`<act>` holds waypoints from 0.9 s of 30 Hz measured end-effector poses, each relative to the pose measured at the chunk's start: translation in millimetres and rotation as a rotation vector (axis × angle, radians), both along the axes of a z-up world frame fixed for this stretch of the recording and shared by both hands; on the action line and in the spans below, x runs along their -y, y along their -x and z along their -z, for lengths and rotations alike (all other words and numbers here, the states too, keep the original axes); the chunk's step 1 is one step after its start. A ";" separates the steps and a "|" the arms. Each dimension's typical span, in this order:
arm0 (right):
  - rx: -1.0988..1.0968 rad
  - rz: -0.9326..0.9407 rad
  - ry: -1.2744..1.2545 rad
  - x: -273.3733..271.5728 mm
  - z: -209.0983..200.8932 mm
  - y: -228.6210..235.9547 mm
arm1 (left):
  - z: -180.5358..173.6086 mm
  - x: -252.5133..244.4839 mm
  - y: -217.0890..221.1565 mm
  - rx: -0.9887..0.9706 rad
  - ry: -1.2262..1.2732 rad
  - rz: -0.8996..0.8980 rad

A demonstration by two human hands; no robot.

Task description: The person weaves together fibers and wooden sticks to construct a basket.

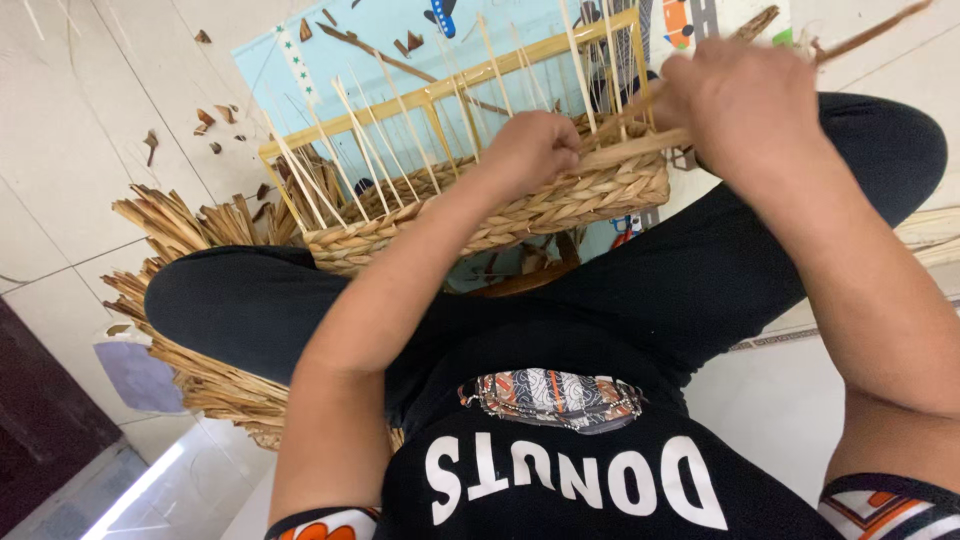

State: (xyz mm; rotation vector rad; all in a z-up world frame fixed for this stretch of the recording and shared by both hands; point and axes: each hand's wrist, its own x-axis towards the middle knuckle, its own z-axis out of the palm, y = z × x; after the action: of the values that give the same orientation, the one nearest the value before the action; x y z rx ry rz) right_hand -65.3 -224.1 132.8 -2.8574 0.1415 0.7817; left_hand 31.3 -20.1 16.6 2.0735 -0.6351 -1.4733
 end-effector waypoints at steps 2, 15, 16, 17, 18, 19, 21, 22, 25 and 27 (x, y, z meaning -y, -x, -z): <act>0.831 -0.254 0.151 8.7 -3.9 -8.2 | -1.4 -5.3 6.8 0.112 0.062 -0.045; 0.159 0.325 -0.980 -35.8 145.5 -0.5 | 10.9 -38.8 48.9 0.572 0.542 -0.196; 0.155 0.320 -0.977 -32.2 146.6 5.8 | 14.2 -37.6 46.5 0.572 0.542 -0.203; 0.001 0.604 -1.046 -29.3 145.0 16.1 | 20.0 -34.9 41.2 0.439 0.436 -0.201; -0.164 0.886 -1.099 -29.3 142.7 26.7 | 26.4 -33.4 37.4 0.304 0.329 -0.198; -0.169 0.879 -1.097 -34.4 139.7 36.3 | 32.6 -29.4 35.7 0.304 0.328 -0.207; 0.020 0.898 -1.263 -47.2 127.2 47.0 | 40.2 -16.0 32.4 0.516 0.444 -0.078; 0.016 0.897 -1.261 -49.2 117.7 47.9 | 40.7 -13.3 32.7 0.514 0.444 -0.082; 0.217 1.063 -1.280 -37.9 82.0 42.9 | 37.1 -7.5 34.2 0.425 0.221 -0.002; 0.299 1.165 -1.223 -29.6 67.2 33.5 | 33.5 -7.6 34.3 0.409 0.202 -0.032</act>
State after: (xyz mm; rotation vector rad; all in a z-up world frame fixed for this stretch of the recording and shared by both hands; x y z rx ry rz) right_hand -98.8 -194.5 65.6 -1.3077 0.8217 0.0571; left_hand -3.1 -12.5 -16.8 2.2227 -0.8613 -0.9254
